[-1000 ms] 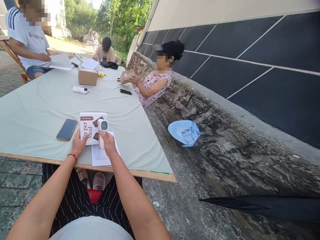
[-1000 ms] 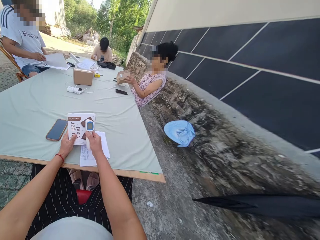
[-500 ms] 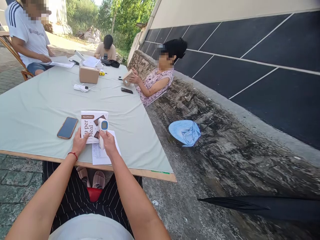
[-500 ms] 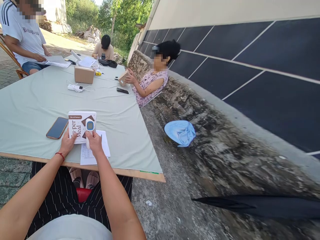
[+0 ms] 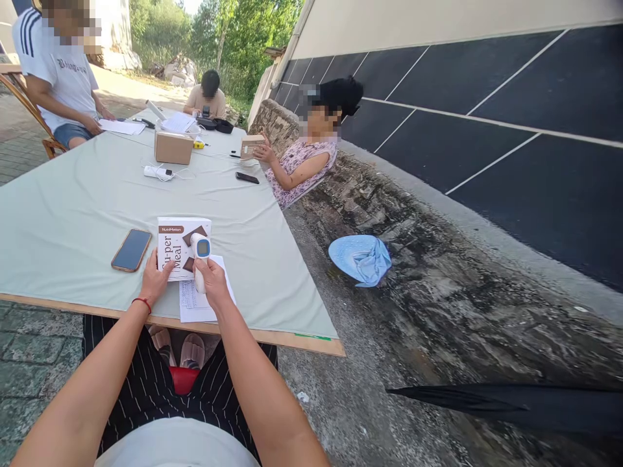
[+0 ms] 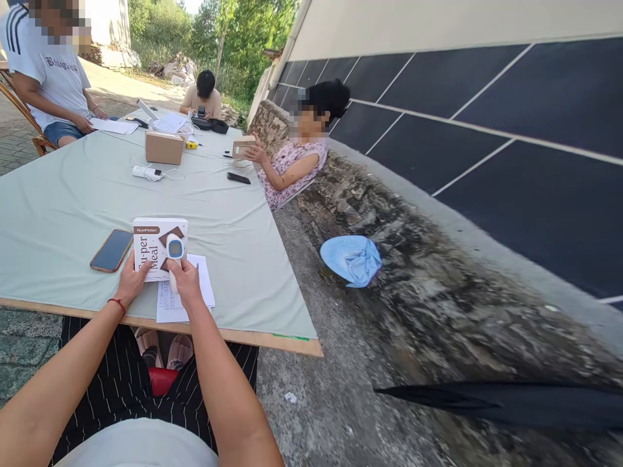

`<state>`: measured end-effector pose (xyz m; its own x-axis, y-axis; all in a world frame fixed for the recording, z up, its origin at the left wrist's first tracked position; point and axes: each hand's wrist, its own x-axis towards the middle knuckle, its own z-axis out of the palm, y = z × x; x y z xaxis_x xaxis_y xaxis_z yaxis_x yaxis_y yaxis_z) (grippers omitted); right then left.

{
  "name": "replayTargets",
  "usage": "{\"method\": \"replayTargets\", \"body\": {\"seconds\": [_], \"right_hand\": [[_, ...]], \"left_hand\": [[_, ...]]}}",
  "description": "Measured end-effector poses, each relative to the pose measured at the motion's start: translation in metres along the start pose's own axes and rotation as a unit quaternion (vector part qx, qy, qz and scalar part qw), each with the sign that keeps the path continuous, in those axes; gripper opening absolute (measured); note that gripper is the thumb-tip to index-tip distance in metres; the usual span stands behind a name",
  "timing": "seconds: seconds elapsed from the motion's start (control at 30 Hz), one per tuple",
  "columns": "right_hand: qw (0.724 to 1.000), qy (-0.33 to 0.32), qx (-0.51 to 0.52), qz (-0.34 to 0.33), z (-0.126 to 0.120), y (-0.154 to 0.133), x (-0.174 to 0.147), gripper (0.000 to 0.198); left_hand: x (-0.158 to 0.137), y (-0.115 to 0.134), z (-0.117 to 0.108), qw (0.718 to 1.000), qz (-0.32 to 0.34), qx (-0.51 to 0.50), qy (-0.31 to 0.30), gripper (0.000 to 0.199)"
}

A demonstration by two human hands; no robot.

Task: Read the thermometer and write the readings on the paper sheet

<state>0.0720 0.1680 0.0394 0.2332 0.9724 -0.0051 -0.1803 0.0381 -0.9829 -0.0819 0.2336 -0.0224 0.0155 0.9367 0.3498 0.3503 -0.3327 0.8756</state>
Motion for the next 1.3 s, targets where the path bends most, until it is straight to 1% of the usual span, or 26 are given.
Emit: {"method": "replayTargets", "body": {"seconds": [0.13,0.33,0.53,0.73,0.97,1.03,1.1,1.17,1.23,1.3], "right_hand": [[0.999,0.001,0.042,0.024,-0.005,-0.002,-0.006,0.039],[0.998,0.030,0.038,0.042,-0.023,-0.009,-0.028,0.035],[0.996,0.065,0.041,0.043,-0.043,-0.020,-0.051,0.035],[0.995,0.066,0.051,0.047,-0.054,-0.030,-0.070,0.035],[0.998,0.061,0.020,0.018,-0.064,-0.035,-0.078,0.033],[0.998,0.059,0.008,0.013,-0.067,-0.035,-0.079,0.035],[0.998,0.060,0.000,0.009,-0.070,-0.033,-0.078,0.037],[0.998,0.062,-0.002,0.005,-0.075,-0.029,-0.076,0.039],[0.998,0.069,-0.011,0.000,-0.081,-0.020,-0.072,0.041],[0.995,0.086,-0.048,-0.002,-0.091,-0.008,-0.064,0.044]], "left_hand": [[0.000,-0.002,0.001,1.000,-0.008,-0.003,0.007,0.059],[0.000,-0.005,0.001,1.000,-0.015,-0.018,0.005,0.061],[0.001,-0.004,0.000,0.999,-0.007,-0.041,-0.003,0.063],[0.003,0.004,-0.005,0.999,-0.008,-0.034,-0.010,0.066],[0.003,0.019,-0.009,0.999,-0.025,-0.030,-0.014,0.069],[0.004,0.026,-0.012,0.998,-0.040,-0.045,-0.029,0.071],[0.009,0.032,-0.017,0.993,-0.069,-0.074,-0.057,0.073],[0.016,0.038,-0.025,0.985,-0.117,-0.093,-0.090,0.074],[0.026,0.042,-0.034,0.973,-0.169,-0.090,-0.131,0.072],[0.037,0.046,-0.041,0.958,-0.213,-0.086,-0.170,0.071]]}}
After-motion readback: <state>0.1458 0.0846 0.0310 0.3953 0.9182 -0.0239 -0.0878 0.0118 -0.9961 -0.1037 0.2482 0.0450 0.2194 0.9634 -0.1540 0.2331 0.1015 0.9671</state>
